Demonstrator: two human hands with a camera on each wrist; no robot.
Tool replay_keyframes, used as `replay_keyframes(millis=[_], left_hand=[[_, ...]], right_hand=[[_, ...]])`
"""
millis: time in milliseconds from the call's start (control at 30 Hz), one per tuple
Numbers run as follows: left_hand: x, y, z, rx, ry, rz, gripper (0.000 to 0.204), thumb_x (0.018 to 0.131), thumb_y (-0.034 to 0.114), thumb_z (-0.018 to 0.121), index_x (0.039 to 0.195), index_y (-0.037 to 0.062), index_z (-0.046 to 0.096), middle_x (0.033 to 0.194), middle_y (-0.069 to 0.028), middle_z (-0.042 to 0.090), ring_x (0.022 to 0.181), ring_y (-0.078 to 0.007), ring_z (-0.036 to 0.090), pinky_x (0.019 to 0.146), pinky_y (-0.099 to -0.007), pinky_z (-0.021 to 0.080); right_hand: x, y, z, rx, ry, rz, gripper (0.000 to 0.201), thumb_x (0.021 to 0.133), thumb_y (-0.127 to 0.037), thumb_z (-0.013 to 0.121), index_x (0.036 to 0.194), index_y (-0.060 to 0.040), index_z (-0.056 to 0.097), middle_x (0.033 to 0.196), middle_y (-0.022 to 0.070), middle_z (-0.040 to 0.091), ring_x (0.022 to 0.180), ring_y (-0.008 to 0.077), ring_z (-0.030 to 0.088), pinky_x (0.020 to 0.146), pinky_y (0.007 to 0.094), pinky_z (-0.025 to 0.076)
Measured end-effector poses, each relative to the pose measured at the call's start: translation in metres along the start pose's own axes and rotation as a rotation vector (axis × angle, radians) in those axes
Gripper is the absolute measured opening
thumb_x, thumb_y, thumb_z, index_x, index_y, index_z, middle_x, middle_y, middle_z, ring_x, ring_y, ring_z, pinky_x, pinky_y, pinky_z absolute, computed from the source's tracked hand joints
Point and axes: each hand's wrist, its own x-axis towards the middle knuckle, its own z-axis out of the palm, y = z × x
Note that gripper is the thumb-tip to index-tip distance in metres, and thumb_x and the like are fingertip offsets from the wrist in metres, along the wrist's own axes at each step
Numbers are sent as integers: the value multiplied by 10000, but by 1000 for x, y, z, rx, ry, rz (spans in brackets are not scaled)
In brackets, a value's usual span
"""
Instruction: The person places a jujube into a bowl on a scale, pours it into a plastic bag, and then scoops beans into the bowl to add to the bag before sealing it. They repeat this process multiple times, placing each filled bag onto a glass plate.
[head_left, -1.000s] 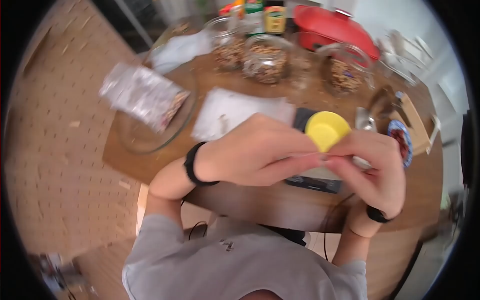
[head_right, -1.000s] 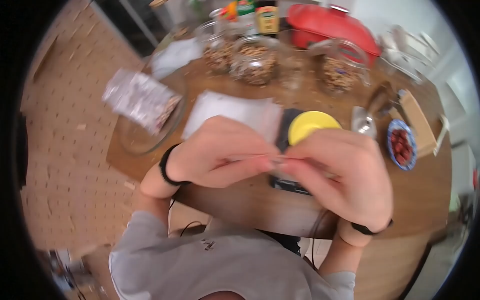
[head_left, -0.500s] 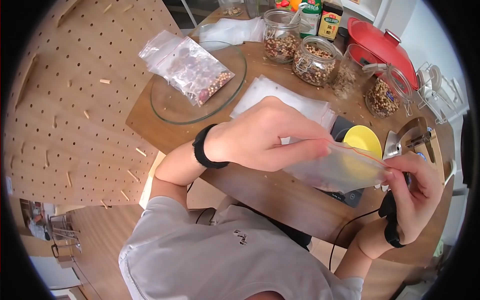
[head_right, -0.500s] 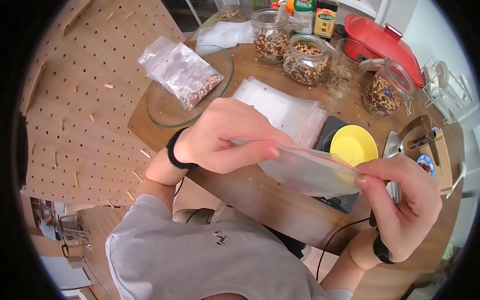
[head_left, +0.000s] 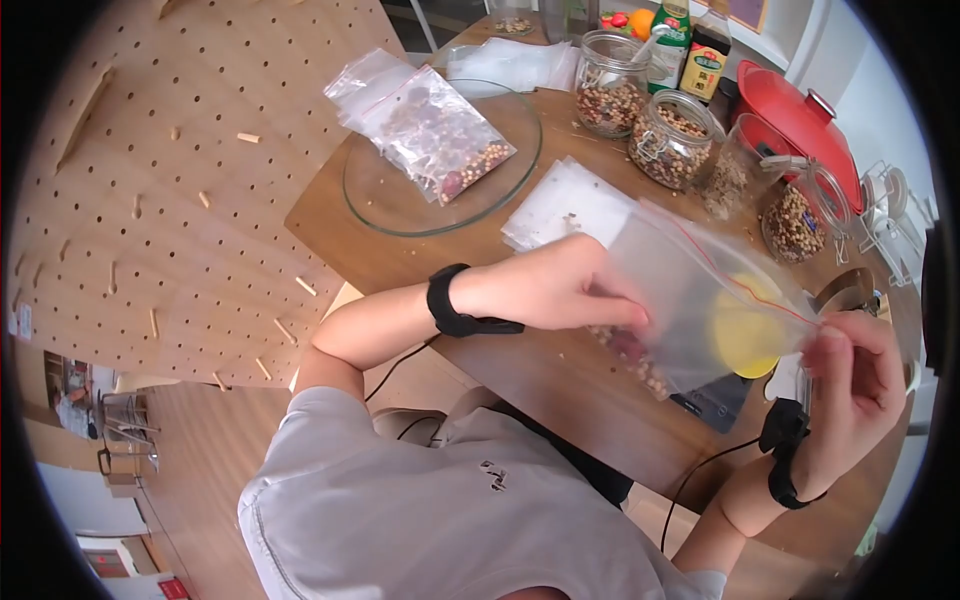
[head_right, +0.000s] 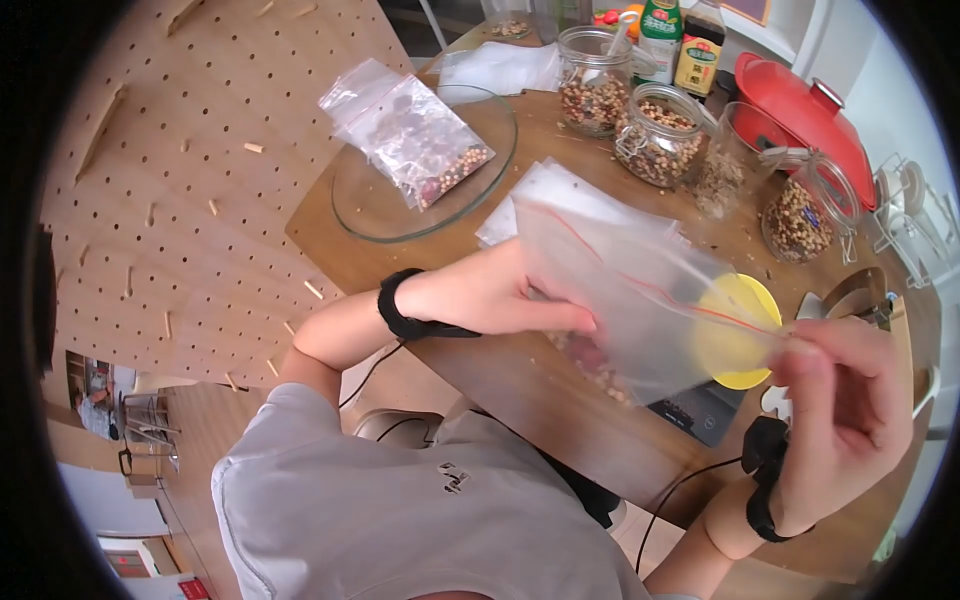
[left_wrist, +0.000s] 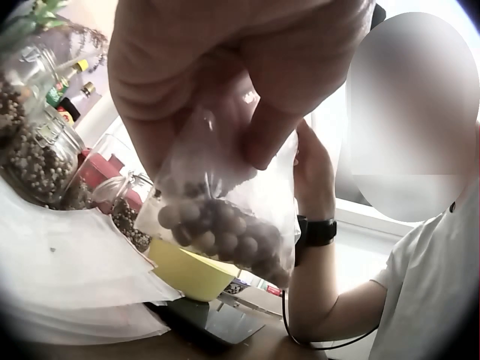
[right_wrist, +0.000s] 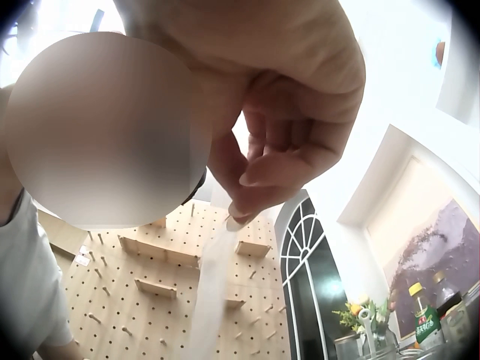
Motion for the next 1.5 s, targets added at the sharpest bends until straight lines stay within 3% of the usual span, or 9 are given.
replay_keyframes(millis=[67,300,467,600,700,1033,1200,1300,1500], left_hand=[[-13,2,-13,-231,31,-125,227,1015,139,631,1163,4,740,980,-73,783,841,-103,721,774,-271,575],[-55,9,-89,-278,895,-261,262,1043,116,588,1206,-74,666,1099,-157,757,989,-211,749,892,-310,608],[-82,-15,-146,-237,1106,-362,271,1045,119,594,1222,-82,637,1163,-203,730,1047,-238,738,945,-337,605],[-94,-51,-182,-309,1065,-381,359,1036,185,631,1280,-75,598,1184,-193,724,1060,-230,731,935,-312,596],[-97,-61,-194,-26,930,-734,407,1001,293,686,1186,-69,663,1066,-177,755,891,-199,752,769,-270,610],[-102,-13,-208,564,460,-1133,512,930,436,711,705,-24,708,629,-110,712,473,-159,650,460,-265,532],[-88,5,-203,759,312,-1023,426,937,342,703,725,-27,682,601,-89,676,499,-166,657,474,-304,529],[-76,-13,-196,848,245,-877,331,961,279,690,824,-22,670,673,-67,671,560,-129,657,506,-265,518],[-52,-40,-203,921,109,-922,227,877,235,709,914,15,667,750,-70,682,653,-176,668,536,-320,532]], right_hand=[[2,5,-10,-89,43,7,47,962,-11,649,976,31,665,863,70,666,707,90,606,621,200,425],[6,9,-4,-104,-41,27,69,984,-38,641,989,27,662,869,51,651,706,78,583,644,200,408],[6,10,-2,-117,-76,24,74,997,-45,627,1001,21,661,862,39,646,722,75,582,655,197,407],[5,12,0,-117,-79,27,83,1013,-67,620,1019,2,665,859,20,647,739,61,576,662,192,405],[5,10,1,-90,-88,28,67,1001,-48,631,1021,5,667,870,28,655,739,62,587,662,192,412],[4,-12,13,-98,-109,23,144,840,67,678,984,62,681,867,76,651,756,115,628,689,215,470],[-8,-24,19,-56,-351,-338,300,672,24,750,963,18,675,815,111,675,648,195,626,611,269,473],[-14,-41,28,-157,-374,-484,206,497,-54,741,679,-35,646,655,88,616,507,240,541,511,324,389],[-44,-82,14,-273,-412,-95,183,463,-120,727,618,-73,642,633,58,595,532,227,532,504,348,345]])
